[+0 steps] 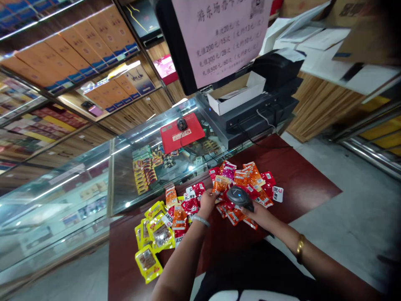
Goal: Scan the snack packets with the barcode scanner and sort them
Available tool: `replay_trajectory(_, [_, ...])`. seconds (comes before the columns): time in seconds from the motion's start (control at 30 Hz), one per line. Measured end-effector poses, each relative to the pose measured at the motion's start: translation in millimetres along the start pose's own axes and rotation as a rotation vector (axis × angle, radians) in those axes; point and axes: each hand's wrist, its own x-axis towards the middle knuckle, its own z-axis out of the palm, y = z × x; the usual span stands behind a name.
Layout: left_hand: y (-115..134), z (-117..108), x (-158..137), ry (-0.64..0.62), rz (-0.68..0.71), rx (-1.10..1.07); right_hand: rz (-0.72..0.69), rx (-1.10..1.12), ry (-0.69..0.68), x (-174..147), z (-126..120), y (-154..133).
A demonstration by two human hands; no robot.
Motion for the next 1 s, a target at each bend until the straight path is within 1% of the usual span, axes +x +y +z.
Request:
replay_trajectory(0.13, [-6,-11,-21,0.019,0.013,0.169,-0.028,-0.042,-0.046,10,14,-16])
replay_trajectory(0.2, [-9,-20,-30,0.036,0.007,0.233,-0.015,-0.048,-0.075,13,21,-20])
replay_trajectory(0.27, [-15,-35,-42,0.027,-0.028,0.262,0.011,-0.047,-0.119,13,26,-20])
replay_trajectory(0.33, [-23,-54,-56,0.049,-0.105,0.317,0.024,-0.036,-0.154,11,29,-17])
replay_trajectory(0.37, [-27,-64,-64,0.106,-0.142,0.377,0.024,-0.027,-0.167,10,30,-14])
replay_trajectory(0.43, [-32,-80,-74,0.334,-0.181,0.532,0.039,-0.009,-0.185,7,31,-8])
replay_trajectory(0.47, [-33,-84,-75,0.453,-0.171,0.596,0.054,-0.001,-0.190,6,31,-5])
replay_trajectory(0.5, [-31,-84,-73,0.533,-0.141,0.638,0.071,0.005,-0.194,5,30,-3])
replay_trajectory(0.53, [-26,-80,-68,0.563,-0.097,0.657,0.084,0.006,-0.190,5,29,0])
replay_trajectory(0.57, [-20,-73,-60,0.542,-0.049,0.658,0.091,0.003,-0.177,5,28,2])
replay_trajectory(0.63, [-2,-48,-36,0.407,0.038,0.637,0.076,-0.016,-0.124,5,24,5])
replay_trajectory(0.67, [9,-34,-22,0.349,0.052,0.622,0.063,-0.028,-0.096,6,23,6])
replay_trajectory(0.7, [20,-19,-8,0.298,0.039,0.610,0.060,-0.041,-0.074,6,21,8])
replay_trajectory(0.73, [30,-6,5,0.280,0.002,0.605,0.074,-0.053,-0.067,7,19,9])
replay_trajectory(0.83, [53,23,33,0.264,-0.113,0.608,0.117,-0.074,-0.080,8,14,13])
replay_trajectory(0.9, [59,32,41,0.277,-0.126,0.630,0.067,-0.072,-0.057,9,10,15])
replay_trajectory(0.97, [59,35,43,0.279,-0.105,0.654,0.018,-0.065,-0.015,8,7,15])
replay_trajectory(1.0, [56,35,42,0.260,-0.098,0.657,0.020,-0.065,-0.002,8,6,15])
